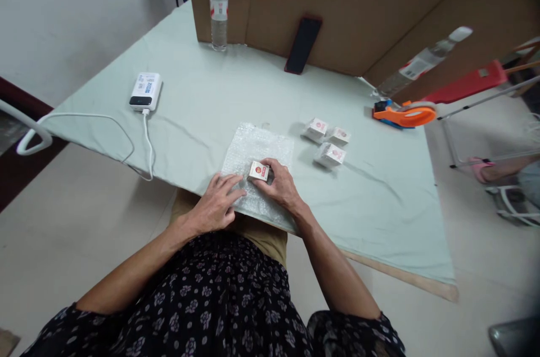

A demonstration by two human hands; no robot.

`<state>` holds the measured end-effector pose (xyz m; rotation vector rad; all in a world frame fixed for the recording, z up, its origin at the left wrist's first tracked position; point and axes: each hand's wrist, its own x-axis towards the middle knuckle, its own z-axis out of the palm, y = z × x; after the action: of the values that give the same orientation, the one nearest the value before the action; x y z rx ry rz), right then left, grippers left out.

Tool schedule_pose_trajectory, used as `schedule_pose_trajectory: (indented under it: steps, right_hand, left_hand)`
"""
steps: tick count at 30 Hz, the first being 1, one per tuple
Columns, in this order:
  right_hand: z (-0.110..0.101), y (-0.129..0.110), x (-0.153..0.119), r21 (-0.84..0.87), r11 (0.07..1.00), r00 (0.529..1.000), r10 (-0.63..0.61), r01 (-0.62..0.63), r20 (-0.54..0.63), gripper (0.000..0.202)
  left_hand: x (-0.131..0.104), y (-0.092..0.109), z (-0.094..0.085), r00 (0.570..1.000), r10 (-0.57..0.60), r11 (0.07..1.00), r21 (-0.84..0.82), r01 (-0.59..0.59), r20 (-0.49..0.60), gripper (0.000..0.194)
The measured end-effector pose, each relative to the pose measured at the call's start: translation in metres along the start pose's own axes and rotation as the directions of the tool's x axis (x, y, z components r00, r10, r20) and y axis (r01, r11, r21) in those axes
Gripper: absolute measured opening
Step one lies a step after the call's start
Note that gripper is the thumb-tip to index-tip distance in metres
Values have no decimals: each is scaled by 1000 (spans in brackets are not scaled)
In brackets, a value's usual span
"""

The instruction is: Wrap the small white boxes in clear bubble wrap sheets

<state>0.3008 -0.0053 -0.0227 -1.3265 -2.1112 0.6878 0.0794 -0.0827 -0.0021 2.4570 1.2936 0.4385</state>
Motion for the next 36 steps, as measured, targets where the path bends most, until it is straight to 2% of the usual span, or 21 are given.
schedule_pose_trajectory:
  steps: [3,7,9,13,16,17,19,21,24,26,29,32,36]
  right_hand:
    - [1,0,1,14,1000,1000,14,-14,-5,42]
    - [2,0,2,45,999,1000,21,-21,0,43]
    - [-5,-2,-1,73,997,1000,15,-16,9,50]
    - [-33,-12,-19,132,991,999,25,-22,-23,59]
    - [-45,-22,-32,65,997,999,-36,34,25,63]
    - [-45,-24,-34,20,999,998,-48,48,33,59]
    - [-40,-24,-33,-45,998,999,-39,39,5,34]
    - [-34,-21,-27,-21,1000,999,-9,8,-50,12]
    - [-27,-13,-15,122,992,996,28,-17,-89,14]
    - [-25,-9,-10,211,977,995,58,-39,-83,15]
    - [-23,-4,-7,312,945,990,123,-95,-72,18]
    - [-20,-2,-6,382,916,984,162,-122,-74,19]
    - [-17,-3,-7,400,909,981,168,-118,-94,17]
  left_hand:
    - [-2,0,-1,999,-18,999,51,19,-29,41]
    - [1,-1,1,988,1,999,40,5,-153,19]
    - [9,1,-1,975,-30,999,-26,25,-220,14]
    - [36,3,-11,939,-168,976,-182,117,-300,9]
    - [56,0,-17,918,-273,941,-276,193,-289,8]
    - [60,-1,-19,912,-307,926,-308,220,-273,8]
    - [66,-5,-20,906,-356,894,-365,259,-229,7]
    - [67,-9,-22,924,-341,885,-389,255,-170,10]
    - [68,-12,-24,962,-251,912,-360,197,-110,29]
    - [71,-12,-24,965,-239,911,-367,185,-106,27]
    - [79,-11,-18,947,-305,843,-491,220,-100,10]
    - [87,-10,-9,927,-366,762,-600,245,-86,13]
    - [88,-9,-3,913,-394,728,-644,237,-110,14]
